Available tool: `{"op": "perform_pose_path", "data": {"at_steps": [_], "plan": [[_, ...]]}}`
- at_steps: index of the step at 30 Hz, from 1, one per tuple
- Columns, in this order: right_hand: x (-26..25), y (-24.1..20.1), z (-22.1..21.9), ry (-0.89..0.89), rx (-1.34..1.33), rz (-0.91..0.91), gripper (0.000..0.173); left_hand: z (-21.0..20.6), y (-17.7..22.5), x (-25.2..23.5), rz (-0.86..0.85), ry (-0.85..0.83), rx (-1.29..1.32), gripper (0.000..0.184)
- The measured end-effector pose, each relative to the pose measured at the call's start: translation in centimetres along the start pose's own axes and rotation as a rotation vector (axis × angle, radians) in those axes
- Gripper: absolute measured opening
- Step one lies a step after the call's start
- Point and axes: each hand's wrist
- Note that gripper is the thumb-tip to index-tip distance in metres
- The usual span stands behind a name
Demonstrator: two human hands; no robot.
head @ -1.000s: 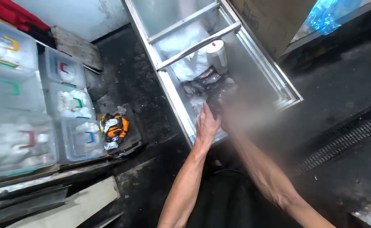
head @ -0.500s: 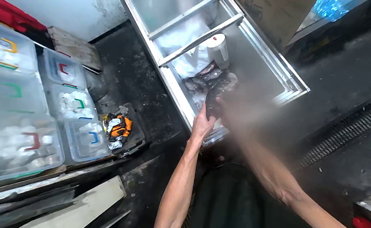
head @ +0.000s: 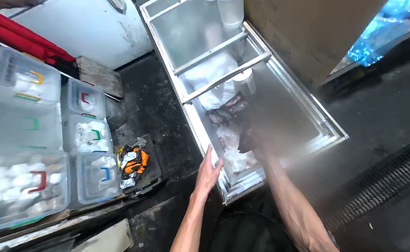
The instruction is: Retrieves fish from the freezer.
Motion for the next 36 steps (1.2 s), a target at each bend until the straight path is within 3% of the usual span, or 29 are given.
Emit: {"op": "perform_pose_path", "data": {"at_steps": [7, 10, 13, 16, 19, 22, 25, 28, 30, 33, 36], "plan": [[-7.5, -3.0, -7.2, 0.079, -0.06, 0.086, 0.041, 0.9, -5.0, 4.8, 0.153, 0.105, -0.019, 0.063], [-9.1, -3.7, -9.1, 0.084, -0.075, 0.084, 0.046, 0.0, -5.7, 3.8, 0.092, 0.097, 0.01, 0.059], [-8.7, -4.4, -9.1, 0.069, 0.01, 0.122, 0.047, -0.5, -6.6, 0.0, -0.012, 0.027, 0.072, 0.056], [-8.4, -4.1, -6.9, 0.088, 0.125, 0.173, 0.047, -0.6, -7.7, -5.9, -0.111, -0.117, 0.163, 0.051], [-8.7, -2.3, -3.5, 0.097, 0.058, 0.188, 0.035, 0.6, -8.5, -13.1, -0.225, -0.275, 0.119, 0.049], [-7.8, -1.2, -1.0, 0.057, 0.022, 0.195, 0.035, 3.1, -9.4, -18.2, -0.293, -0.254, 0.066, 0.047], [-7.2, -0.5, 1.6, 0.053, 0.044, 0.188, 0.043, 6.5, -10.8, -18.0, -0.242, -0.14, 0.064, 0.045], [-6.6, -1.0, 4.2, 0.101, 0.097, 0.153, 0.034, 8.9, -11.3, -13.7, -0.13, -0.109, 0.037, 0.045], [-7.0, -1.3, 6.3, 0.129, 0.168, 0.147, 0.039, 9.1, -10.6, -10.9, -0.053, -0.107, 0.046, 0.045], [-7.4, -1.5, 9.7, 0.122, 0.201, 0.145, 0.052, 7.9, -8.2, -10.1, -0.023, -0.207, 0.033, 0.042], [-6.3, -2.6, 10.1, 0.18, 0.248, 0.16, 0.057, 5.0, -5.5, -15.8, -0.09, -0.405, -0.073, 0.042]]}}
Point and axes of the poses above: each hand's wrist, its own x-axis away from the middle knuckle, its own z-axis out of the back of the hand, y = z × x, and after that the axes turned 6 degrees about y, right-handed
